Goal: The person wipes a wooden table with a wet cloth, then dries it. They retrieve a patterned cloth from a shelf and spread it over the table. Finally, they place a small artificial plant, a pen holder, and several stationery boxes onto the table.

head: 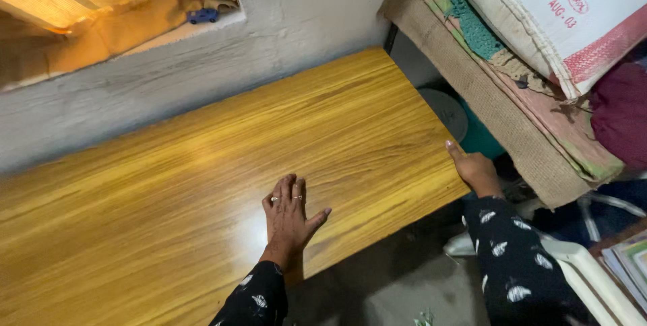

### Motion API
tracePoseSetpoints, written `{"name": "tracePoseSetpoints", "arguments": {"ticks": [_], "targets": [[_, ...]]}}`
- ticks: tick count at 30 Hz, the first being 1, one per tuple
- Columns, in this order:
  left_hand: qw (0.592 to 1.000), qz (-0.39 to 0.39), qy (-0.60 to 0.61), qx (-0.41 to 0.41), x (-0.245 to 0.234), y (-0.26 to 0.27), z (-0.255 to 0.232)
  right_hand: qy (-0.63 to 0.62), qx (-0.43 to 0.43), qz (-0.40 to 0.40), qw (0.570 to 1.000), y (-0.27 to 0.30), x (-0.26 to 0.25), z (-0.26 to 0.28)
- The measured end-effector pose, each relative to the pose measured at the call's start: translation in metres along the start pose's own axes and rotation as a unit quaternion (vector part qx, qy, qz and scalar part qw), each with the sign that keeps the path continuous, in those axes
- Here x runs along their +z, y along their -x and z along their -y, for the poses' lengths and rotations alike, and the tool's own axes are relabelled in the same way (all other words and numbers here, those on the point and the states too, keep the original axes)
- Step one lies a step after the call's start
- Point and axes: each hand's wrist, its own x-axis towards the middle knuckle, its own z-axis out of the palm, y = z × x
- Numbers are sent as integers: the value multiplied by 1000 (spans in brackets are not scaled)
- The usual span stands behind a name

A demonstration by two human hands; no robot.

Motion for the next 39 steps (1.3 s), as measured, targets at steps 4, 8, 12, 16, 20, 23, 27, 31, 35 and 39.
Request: {"name": "tracePoseSetpoints", "arguments": {"ticks": [4, 8, 12, 16, 20, 23, 27, 31, 35, 39], "targets": [[998, -17, -48, 38, 1, -16, 13, -15, 10, -15, 1000, 17, -5, 2], [997, -67, -16, 32, -2, -26, 15, -5, 30, -46, 998, 32, -8, 12], [996, -85, 17, 32, 2, -33, 14, 6, 62, -77, 995, 54, -11, 27], [995, -97, 15, 25, 12, -32, 21, 6, 48, -109, 993, 56, -3, 29], [994, -109, 3, 32, 21, -34, 31, 20, 20, -198, 980, 66, 28, 29], [993, -110, 16, 45, 35, -37, 42, 20, -4, -220, 975, 103, 54, 21], [996, -82, -44, 14, 77, -47, 64, 11, -61, -196, 979, 151, 60, 5], [991, -92, -92, 21, 92, -139, 57, -33, -105, -22, 994, 162, -4, -9], [978, -141, 60, 139, 28, -223, 0, -89, -223, -122, 963, 179, -79, -7], [951, -181, 102, 230, -72, -277, -92, -109, -237, -220, 940, 180, -162, -6]]}}
